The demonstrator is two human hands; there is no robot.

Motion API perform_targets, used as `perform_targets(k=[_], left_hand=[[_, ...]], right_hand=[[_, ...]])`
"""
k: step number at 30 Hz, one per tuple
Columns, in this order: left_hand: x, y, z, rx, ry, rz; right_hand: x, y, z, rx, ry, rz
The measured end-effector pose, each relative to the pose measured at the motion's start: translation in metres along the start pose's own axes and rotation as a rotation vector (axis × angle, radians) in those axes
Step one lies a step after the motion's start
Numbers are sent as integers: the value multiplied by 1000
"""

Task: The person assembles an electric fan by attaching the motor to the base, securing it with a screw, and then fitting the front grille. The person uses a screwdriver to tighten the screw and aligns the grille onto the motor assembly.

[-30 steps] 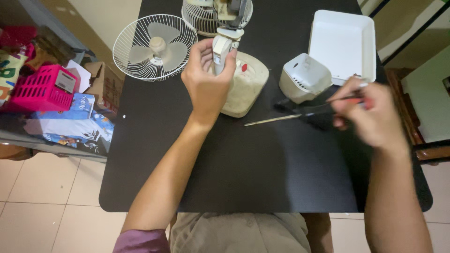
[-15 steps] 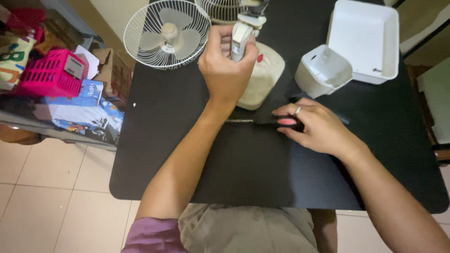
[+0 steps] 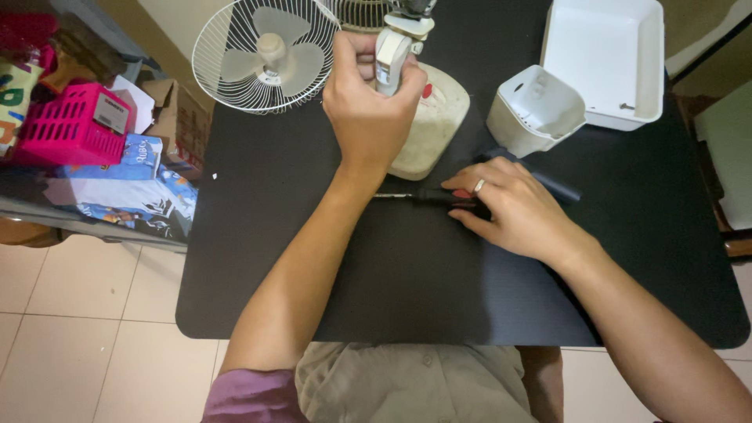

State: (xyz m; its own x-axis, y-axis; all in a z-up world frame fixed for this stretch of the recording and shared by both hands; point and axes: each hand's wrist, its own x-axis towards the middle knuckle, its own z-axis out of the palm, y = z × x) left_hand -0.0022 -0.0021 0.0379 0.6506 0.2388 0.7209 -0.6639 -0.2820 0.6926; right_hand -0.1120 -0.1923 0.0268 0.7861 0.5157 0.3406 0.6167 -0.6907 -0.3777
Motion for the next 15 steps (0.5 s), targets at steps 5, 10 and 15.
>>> perform_targets(k=[5, 10, 15], left_hand=[[-2, -1, -2, 12, 1, 42], [-2, -2, -8, 39, -37, 65], [5, -14, -23, -145, -91, -127]], right_hand=[[1, -2, 1, 3, -35, 58], [3, -5, -10, 23, 96, -6], [19, 2, -41, -76, 137, 74]])
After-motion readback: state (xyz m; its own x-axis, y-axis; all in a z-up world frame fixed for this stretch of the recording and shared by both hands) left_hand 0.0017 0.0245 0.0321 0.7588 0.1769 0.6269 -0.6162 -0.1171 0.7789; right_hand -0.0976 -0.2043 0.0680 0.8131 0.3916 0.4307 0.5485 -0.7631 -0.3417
